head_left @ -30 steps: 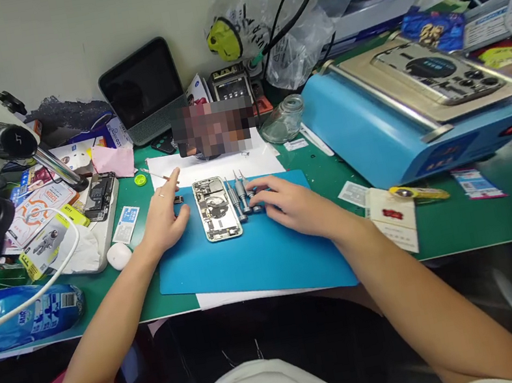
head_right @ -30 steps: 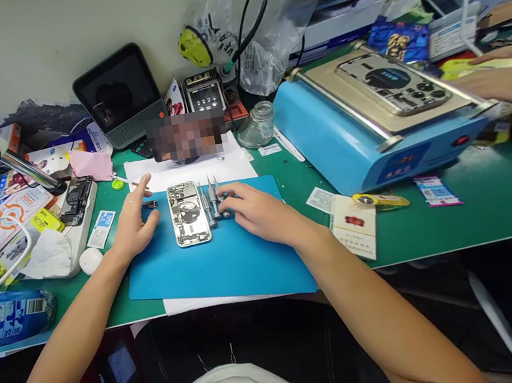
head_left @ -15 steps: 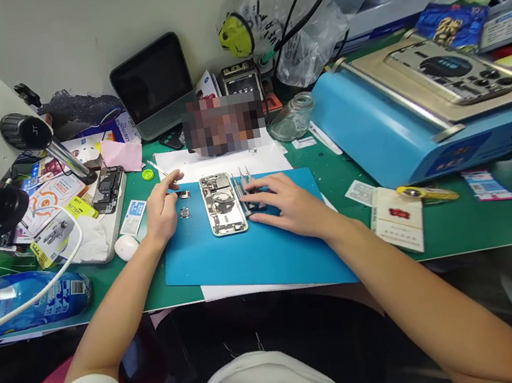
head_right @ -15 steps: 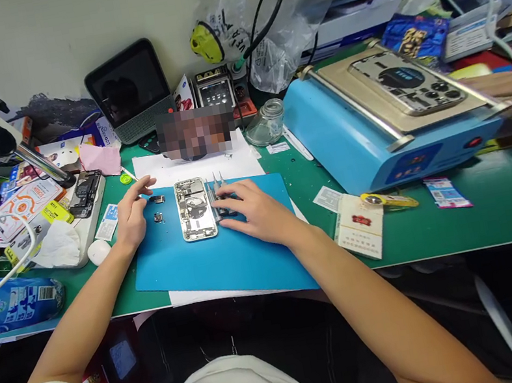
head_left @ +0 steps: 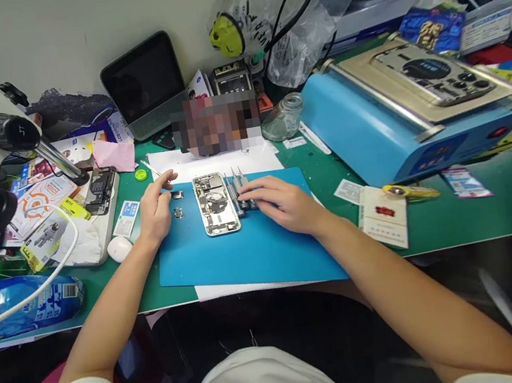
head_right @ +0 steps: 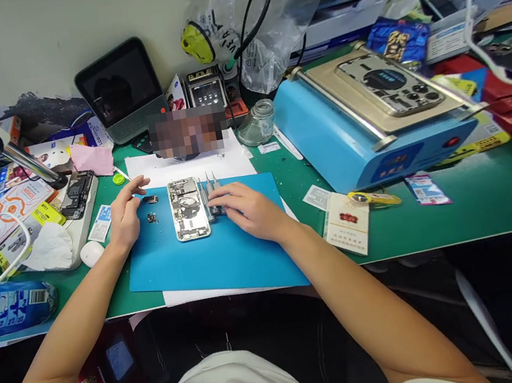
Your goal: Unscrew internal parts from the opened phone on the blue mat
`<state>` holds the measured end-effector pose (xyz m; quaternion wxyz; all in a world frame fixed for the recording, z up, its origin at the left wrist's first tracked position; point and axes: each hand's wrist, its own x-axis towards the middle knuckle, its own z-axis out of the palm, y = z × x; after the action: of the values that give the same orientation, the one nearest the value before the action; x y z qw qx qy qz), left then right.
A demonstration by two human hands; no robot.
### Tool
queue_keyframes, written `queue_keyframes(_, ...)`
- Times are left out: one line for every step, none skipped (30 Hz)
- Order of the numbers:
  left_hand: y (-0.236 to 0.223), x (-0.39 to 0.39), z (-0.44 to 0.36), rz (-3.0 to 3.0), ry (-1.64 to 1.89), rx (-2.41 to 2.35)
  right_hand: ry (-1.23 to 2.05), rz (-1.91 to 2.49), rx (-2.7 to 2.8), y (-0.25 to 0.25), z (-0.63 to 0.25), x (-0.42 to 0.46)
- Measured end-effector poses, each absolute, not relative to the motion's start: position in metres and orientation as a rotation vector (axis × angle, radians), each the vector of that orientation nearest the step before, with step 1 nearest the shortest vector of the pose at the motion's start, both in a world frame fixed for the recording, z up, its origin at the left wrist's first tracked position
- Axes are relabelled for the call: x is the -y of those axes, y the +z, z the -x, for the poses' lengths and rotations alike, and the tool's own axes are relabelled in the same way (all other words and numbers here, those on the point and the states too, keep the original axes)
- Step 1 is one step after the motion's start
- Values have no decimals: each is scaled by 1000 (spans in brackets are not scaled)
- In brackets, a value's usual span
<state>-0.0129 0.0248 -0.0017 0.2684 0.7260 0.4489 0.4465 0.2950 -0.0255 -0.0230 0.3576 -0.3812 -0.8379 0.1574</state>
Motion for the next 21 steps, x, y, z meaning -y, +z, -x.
queue_keyframes(-2,-25,13,-1956,1204,-1211,396,980,2141,-23,-296,25)
queue_keyframes(-2,-25,13,-1954,1205,-1211,386,975,2129,-23,-296,25)
queue_keyframes(-2,-25,13,-1953,1205,-1211,378,971,2127,-23,-296,25)
queue_keyframes(-3,-25,13,-1951,1205,-1211,373,971,2136,-23,-296,26)
queue_keyframes(-3,-25,13,-1950,1206,-1211,371,977,2154,-23,-296,26)
queue_keyframes(-3,-25,13,-1949,1205,-1211,374,987,2184,-22,-296,26)
queue_keyframes(-2,-25,13,-1949,1205,-1212,378,998,2224,-22,-296,27)
queue_keyframes(-2,-24,13,-1950,1204,-1212,381,1007,2265,-21,-295,27)
queue_keyframes(-2,-24,12,-1951,1203,-1212,382,1010,2303,-21,-295,27)
queue_keyframes(-1,-24,12,-1952,1202,-1213,377,1007,2331,-21,-295,27)
queue_keyframes(-1,-24,12,-1954,1200,-1215,369,999,2346,-22,-294,26)
queue_keyframes(-1,-24,12,-1956,1198,-1219,360,987,2351,-22,-294,26)
queue_keyframes(-1,-24,12,-1959,1197,-1223,355,973,2346,-23,-294,25)
queue_keyframes(0,-24,12,-1962,1195,-1227,355,958,2336,-23,-293,25)
queue_keyframes(-1,-24,12,-1965,1193,-1230,360,947,2320,-24,-293,25)
queue_keyframes(-1,-24,13,-1968,1192,-1232,367,938,2294,-23,-292,24)
queue_keyframes(-1,-24,13,-1971,1190,-1234,379,929,2258,-23,-292,24)
queue_keyframes(-2,-25,13,-1975,1188,-1236,396,920,2213,-22,-291,25)
queue_keyframes(-2,-25,13,-1979,1186,-1238,418,910,2161,-21,-291,25)
queue_keyframes(-2,-25,14,-1984,1185,-1240,447,898,2106,-19,-290,26)
queue_keyframes(-2,-25,14,-1991,1182,-1241,483,884,2047,-18,-289,27)
